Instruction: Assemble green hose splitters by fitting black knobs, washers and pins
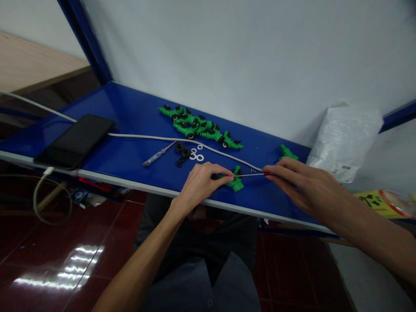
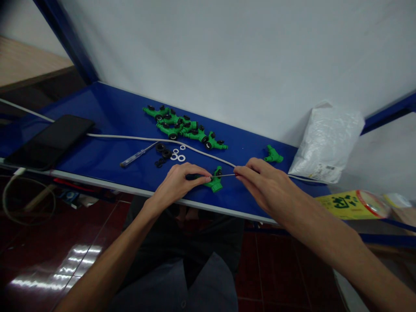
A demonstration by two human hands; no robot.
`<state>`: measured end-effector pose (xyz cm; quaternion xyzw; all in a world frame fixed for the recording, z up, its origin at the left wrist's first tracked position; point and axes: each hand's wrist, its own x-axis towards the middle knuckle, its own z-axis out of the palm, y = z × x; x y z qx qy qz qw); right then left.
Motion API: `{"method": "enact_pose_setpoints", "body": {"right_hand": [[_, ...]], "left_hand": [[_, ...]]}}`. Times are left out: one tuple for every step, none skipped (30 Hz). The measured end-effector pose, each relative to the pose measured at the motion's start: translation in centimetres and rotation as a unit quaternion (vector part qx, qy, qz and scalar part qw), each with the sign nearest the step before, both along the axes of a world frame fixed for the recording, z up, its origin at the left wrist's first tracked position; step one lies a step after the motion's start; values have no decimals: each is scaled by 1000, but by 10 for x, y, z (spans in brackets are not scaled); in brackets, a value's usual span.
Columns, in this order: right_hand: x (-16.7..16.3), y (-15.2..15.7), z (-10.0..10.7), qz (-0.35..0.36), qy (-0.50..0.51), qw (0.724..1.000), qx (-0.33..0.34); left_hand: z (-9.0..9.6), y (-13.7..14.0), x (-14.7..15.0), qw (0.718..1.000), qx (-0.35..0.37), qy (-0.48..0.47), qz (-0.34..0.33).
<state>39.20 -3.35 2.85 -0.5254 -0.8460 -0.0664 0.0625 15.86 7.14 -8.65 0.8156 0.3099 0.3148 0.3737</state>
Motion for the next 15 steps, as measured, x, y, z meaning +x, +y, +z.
{"method": "enact_pose_setpoints", "body": {"right_hand": [[2, 0, 0, 2, -6, 1000, -6], [3, 0, -1, 7, -16, 1000, -9], [3, 2, 0, 16, -27, 999, -9], [2, 4, 1, 28, -42, 999, -9], [-2, 6, 2, 39, -58, 998, -9], [-6, 10, 5, 47, -74, 996, -6], [-13, 14, 7, 55, -91, 994, -4], [-20, 18, 10, 63, -108, 992, 2], [-27, 23, 13, 76, -129, 989, 8], [-33, 28, 16, 94, -154, 983, 10], [-39, 32, 19, 113, -177, 978, 13], [-44, 37, 21, 128, -198, 972, 14], [-47, 41, 23, 140, -215, 966, 15], [-50, 45, 24, 147, -226, 963, 20], [-51, 49, 26, 150, -233, 960, 24]], "left_hand": [[0, 0, 0, 1000, 1, -1, 1], [0, 0, 0, 1000, 2, -2, 0], [-1, 0, 0, 1000, 4, -4, -1], [-1, 0, 0, 1000, 6, -6, -2], [-1, 0, 0, 1000, 8, -7, -3], [-2, 0, 0, 1000, 10, -9, -3], [-2, 0, 1, 1000, 11, -9, -3], [-2, 0, 1, 1000, 13, -10, -1], [-2, 0, 1, 1000, 15, -10, 0], [-2, 0, 1, 1000, 17, -11, 0], [-2, 0, 1, 1000, 18, -11, 0], [-1, 0, 1, 1000, 19, -10, 0], [-1, -1, 2, 1000, 20, -9, 0], [-1, -1, 2, 1000, 22, -7, 0], [0, -1, 2, 1000, 23, -5, 1]]}}
